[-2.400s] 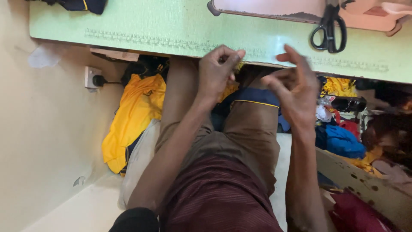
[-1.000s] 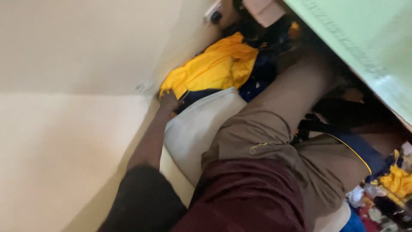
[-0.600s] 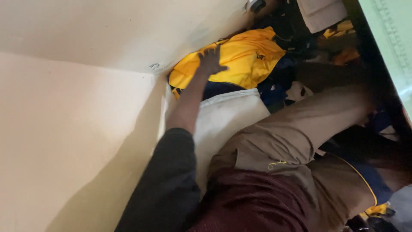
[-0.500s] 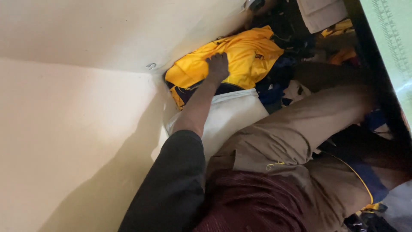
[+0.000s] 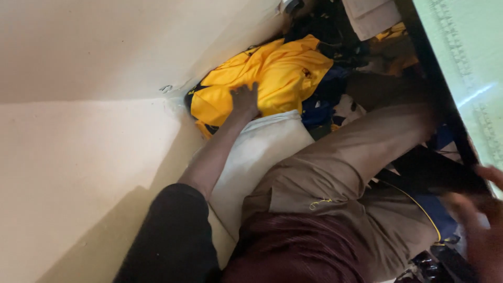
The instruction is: Trimming excess material and cutting fabric strips using scissors at a sewing workstation.
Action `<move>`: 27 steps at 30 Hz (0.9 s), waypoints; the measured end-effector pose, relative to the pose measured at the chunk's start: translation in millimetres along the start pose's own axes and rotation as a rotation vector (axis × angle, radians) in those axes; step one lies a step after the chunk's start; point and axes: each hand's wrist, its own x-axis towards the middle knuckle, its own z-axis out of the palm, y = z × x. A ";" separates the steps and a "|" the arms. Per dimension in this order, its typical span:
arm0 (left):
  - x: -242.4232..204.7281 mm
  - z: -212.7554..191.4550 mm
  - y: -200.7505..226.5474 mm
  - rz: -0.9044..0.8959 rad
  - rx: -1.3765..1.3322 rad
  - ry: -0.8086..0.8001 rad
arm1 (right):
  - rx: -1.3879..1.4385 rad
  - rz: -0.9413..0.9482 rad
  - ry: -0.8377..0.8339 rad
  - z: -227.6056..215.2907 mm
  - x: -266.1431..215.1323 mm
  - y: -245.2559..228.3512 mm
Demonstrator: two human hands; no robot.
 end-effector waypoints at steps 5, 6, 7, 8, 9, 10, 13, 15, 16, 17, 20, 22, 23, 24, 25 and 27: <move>11.2 -11.6 -20.0 -0.069 -0.124 -0.061 | -0.229 -0.156 -0.072 28.9 -5.0 -51.6; 14.6 -19.8 -20.6 -0.071 -0.260 -0.183 | -0.201 -0.328 -0.088 35.4 -9.6 -40.8; -5.0 -45.4 -12.1 -0.057 -0.258 -0.195 | -0.209 -0.312 -0.086 31.8 -17.5 -54.5; -23.3 -71.4 -4.2 -0.067 -0.355 -0.220 | -0.047 -0.175 -0.143 28.7 -24.2 -68.5; -27.2 -109.1 2.1 -0.066 -0.446 -0.224 | 0.124 -0.052 -0.176 31.8 -22.9 -84.1; -33.7 -134.9 6.4 -0.041 -0.437 -0.214 | 0.127 -0.049 -0.149 36.9 -17.6 -85.7; -88.3 -189.7 13.0 0.150 -1.350 -0.070 | 0.410 0.122 -0.251 51.8 -8.2 -96.8; -121.2 -235.5 27.7 0.154 -1.923 -0.120 | 0.668 0.125 -0.314 72.7 10.4 -112.7; -136.9 -241.4 34.3 0.160 -1.914 -0.113 | 0.678 0.118 -0.312 96.1 24.5 -110.5; -150.3 -247.6 44.9 0.160 -2.143 -0.118 | 0.809 0.001 -0.395 117.0 39.9 -107.9; -184.7 -241.1 93.1 0.185 -2.469 -0.056 | 1.014 -0.151 -0.399 145.6 61.2 -136.6; -214.9 -234.3 133.5 0.208 -2.570 0.012 | 1.085 -0.179 -0.319 128.1 59.7 -155.4; -233.1 -236.5 153.3 0.245 -2.642 0.041 | 0.890 -0.195 -0.288 108.2 57.4 -160.5; -250.9 -238.7 172.9 0.283 -2.714 0.070 | 0.696 -0.208 -0.256 88.2 55.3 -165.7; -276.2 -243.8 188.2 0.297 -2.712 0.063 | 0.695 -0.213 -0.246 53.8 44.8 -171.7; -331.4 -249.2 215.5 -0.242 -2.656 -0.420 | 0.409 0.180 -0.203 -12.3 17.2 -182.5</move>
